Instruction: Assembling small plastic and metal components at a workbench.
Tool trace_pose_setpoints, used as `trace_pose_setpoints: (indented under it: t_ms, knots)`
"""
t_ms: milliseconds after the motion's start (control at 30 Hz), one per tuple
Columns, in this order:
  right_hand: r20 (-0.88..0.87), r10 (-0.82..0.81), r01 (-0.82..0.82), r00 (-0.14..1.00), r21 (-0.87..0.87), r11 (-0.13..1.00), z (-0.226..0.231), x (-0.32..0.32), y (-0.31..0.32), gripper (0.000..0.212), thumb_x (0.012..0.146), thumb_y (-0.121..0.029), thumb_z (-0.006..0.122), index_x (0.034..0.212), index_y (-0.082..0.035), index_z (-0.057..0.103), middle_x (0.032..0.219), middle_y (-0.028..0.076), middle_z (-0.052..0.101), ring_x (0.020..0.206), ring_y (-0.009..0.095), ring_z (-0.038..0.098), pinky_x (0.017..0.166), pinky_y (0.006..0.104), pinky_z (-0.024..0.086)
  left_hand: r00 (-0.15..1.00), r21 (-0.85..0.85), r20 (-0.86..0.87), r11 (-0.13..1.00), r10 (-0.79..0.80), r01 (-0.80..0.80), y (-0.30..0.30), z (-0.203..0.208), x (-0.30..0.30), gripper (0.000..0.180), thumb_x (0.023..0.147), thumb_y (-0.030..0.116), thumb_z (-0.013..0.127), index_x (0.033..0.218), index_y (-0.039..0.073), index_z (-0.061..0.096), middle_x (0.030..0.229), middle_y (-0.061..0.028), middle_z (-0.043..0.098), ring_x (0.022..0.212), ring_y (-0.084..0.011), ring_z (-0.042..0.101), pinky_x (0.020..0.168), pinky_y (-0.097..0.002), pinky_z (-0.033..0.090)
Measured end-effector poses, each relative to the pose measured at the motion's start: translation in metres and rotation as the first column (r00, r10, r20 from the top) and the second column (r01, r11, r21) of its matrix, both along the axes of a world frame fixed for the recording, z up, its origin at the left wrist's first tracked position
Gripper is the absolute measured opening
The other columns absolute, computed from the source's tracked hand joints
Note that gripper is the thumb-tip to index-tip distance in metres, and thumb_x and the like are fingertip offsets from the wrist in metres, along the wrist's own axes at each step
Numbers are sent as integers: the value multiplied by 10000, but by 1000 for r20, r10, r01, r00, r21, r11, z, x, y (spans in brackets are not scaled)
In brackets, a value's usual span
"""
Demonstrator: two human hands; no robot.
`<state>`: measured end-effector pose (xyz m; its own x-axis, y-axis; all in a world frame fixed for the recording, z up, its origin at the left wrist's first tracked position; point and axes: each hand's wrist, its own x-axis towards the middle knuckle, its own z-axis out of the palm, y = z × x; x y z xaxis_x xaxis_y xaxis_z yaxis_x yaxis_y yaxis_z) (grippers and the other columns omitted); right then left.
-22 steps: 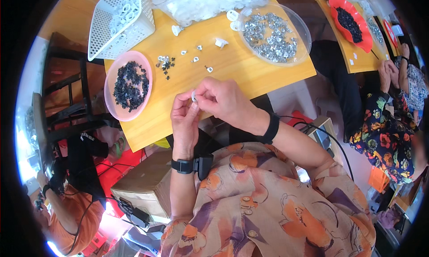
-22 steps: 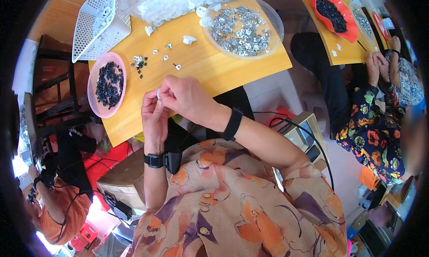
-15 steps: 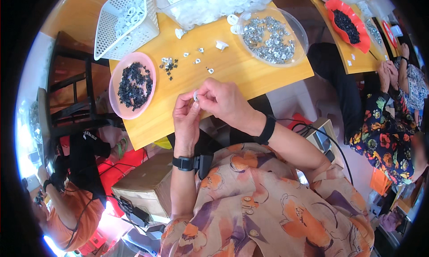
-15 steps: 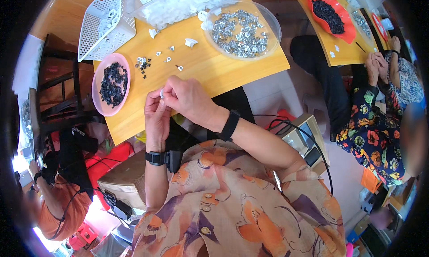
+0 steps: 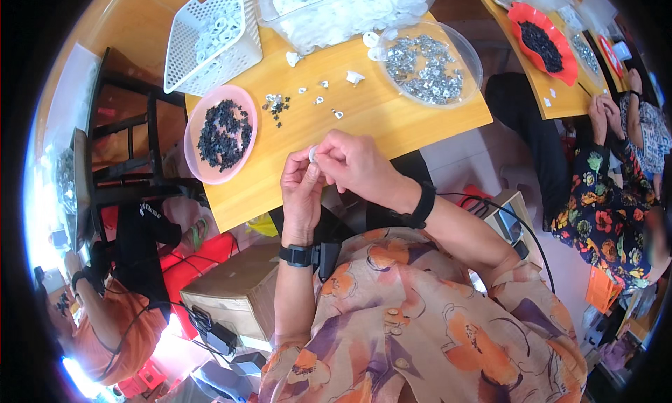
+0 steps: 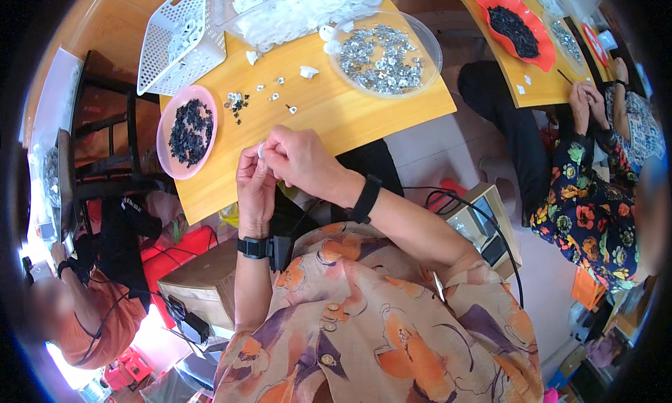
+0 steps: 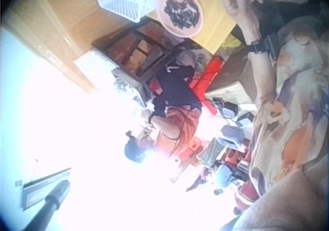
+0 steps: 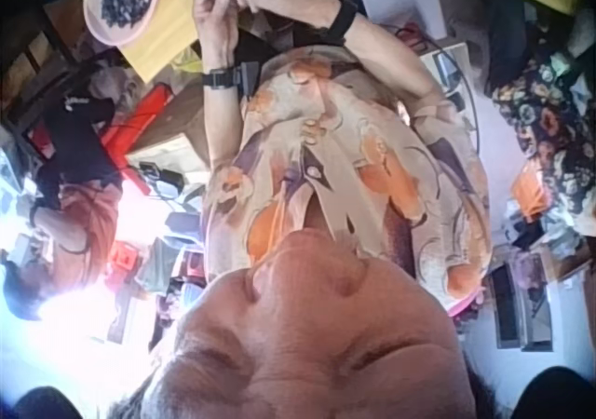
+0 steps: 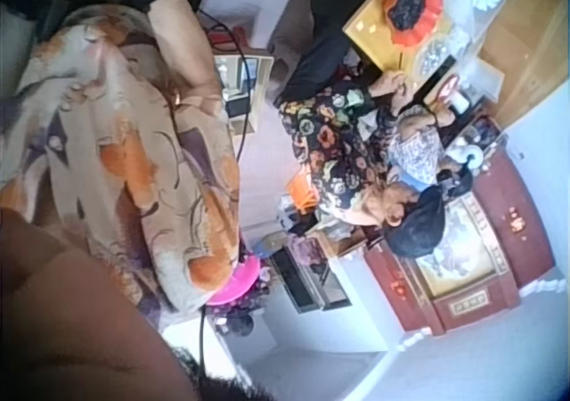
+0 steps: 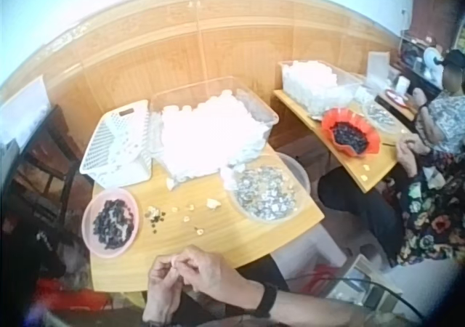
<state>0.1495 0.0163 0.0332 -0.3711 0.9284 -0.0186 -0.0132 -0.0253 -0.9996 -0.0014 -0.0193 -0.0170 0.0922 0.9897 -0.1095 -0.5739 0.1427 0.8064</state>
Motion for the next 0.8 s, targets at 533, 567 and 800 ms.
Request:
trace_pose_setpoints:
  t_ms: [533, 567, 800]
  knots:
    - [-54, -63, 53, 997, -165, 985, -16, 0, 17, 199, 843, -173, 642, 900, 13, 600, 810, 45, 629, 645, 74, 571, 573, 217, 457, 983, -101, 146, 990, 114, -100, 9, 7, 8, 249, 950, 115, 520, 1179, 18, 512, 1090, -51, 583, 923, -107, 574, 849, -242, 488]
    - [-52, -64, 55, 997, -164, 985, -17, -3, 19, 199, 843, -173, 642, 900, 13, 600, 810, 45, 629, 645, 74, 571, 573, 217, 457, 983, -101, 148, 990, 113, -98, 9, 8, 9, 249, 950, 115, 520, 1179, 18, 512, 1090, -51, 583, 923, -107, 574, 849, -242, 488]
    - [-67, -85, 68, 994, -225, 972, -23, -11, 25, 188, 810, -160, 648, 886, 3, 592, 810, 57, 620, 685, 106, 584, 595, 244, 473, 984, -110, 96, 984, 149, -138, 10, 13, 12, 259, 961, 116, 497, 1196, 9, 515, 1081, -48, 582, 906, -106, 566, 860, -257, 479]
